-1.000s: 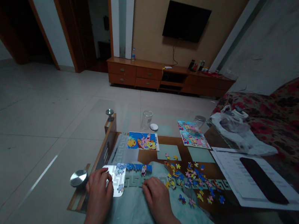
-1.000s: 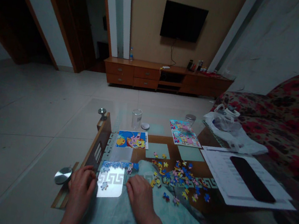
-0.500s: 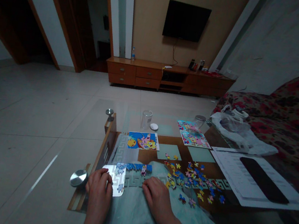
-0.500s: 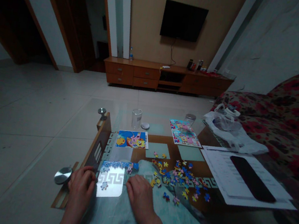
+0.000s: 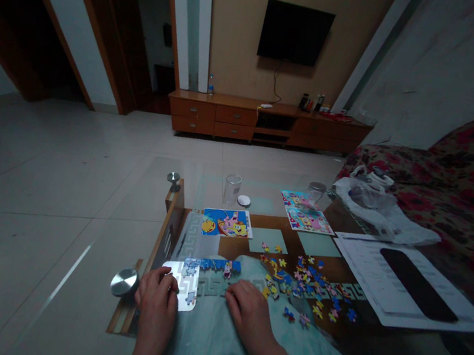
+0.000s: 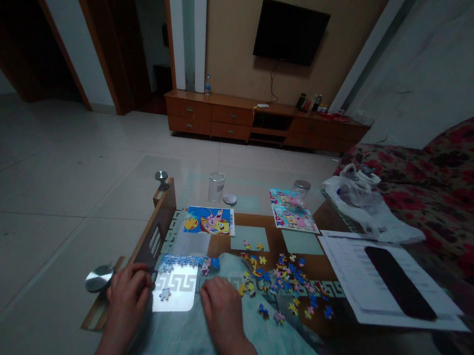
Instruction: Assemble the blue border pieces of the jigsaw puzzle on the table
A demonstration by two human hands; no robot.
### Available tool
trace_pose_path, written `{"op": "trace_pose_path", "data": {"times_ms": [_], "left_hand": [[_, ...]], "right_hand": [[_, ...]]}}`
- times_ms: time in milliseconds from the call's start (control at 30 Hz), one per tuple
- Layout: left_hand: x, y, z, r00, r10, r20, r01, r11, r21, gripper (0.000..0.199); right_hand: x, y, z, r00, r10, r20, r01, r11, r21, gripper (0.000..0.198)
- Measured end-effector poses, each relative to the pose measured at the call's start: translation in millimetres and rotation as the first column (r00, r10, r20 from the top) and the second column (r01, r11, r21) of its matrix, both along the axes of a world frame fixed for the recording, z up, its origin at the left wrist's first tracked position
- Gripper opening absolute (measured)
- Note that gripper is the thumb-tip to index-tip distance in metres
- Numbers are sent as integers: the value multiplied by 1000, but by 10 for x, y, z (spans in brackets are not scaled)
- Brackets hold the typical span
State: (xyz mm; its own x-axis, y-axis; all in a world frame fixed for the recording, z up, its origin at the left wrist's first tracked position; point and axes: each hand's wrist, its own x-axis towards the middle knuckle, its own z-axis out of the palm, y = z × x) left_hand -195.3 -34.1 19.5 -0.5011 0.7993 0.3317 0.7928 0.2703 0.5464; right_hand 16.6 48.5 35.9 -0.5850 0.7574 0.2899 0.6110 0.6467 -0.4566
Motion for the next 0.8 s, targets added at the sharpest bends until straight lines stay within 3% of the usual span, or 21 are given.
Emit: {"op": "trace_pose_path", "data": {"times_ms": [800], "left_hand": [[29, 9, 7, 1000, 14, -10, -13, 998, 60, 22]], "right_hand": [[4, 0, -12, 1000, -6, 14, 7, 999, -35, 14]]}}
